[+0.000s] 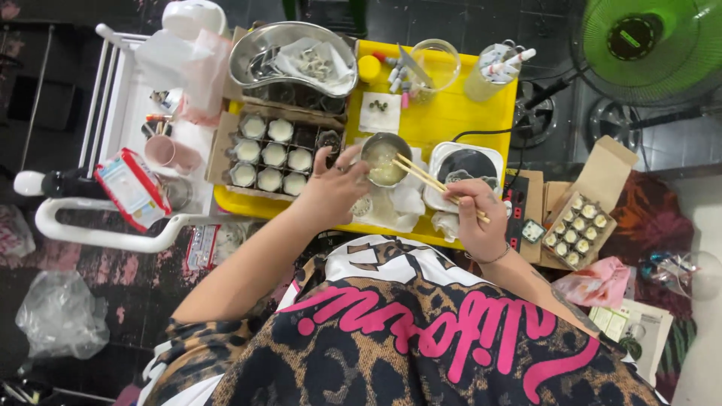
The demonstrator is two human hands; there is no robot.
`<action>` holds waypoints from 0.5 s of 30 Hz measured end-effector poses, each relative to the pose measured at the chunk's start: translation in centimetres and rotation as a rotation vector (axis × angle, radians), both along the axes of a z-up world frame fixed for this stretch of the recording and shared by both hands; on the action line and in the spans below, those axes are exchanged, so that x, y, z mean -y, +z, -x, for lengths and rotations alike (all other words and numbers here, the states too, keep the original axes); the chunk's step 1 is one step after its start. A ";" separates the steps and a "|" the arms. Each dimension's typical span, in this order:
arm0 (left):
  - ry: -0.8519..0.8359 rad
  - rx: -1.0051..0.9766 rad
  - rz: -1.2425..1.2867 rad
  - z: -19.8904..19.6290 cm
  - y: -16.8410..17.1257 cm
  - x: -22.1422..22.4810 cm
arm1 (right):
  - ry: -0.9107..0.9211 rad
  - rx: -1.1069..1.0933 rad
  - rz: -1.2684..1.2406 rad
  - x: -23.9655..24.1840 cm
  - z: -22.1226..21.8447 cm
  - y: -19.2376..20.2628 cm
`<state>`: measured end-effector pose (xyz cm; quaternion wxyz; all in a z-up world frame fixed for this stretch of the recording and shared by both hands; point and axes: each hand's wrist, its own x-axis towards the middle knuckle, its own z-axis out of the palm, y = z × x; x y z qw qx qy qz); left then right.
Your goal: The person stirs melted wax in a metal pot with chopsticks, then pours the wax into candle molds arranged in cartons on a yellow tray. They later pick up a finished candle and wipe it clean with a tissue.
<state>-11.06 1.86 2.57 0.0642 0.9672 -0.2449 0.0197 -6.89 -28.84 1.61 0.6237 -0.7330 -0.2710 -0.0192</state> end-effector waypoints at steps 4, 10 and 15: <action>-0.003 -0.013 -0.051 0.9 -4.4 0.5 | 0.028 0.006 0.018 -0.3 -0.2 0.0; -0.059 0.255 -0.254 0.9 -7.9 0.9 | 0.048 0.106 0.055 -0.7 -0.4 0.4; 0.080 0.053 -0.041 2.7 1.6 1.7 | 0.075 0.057 0.058 -0.7 -0.3 1.0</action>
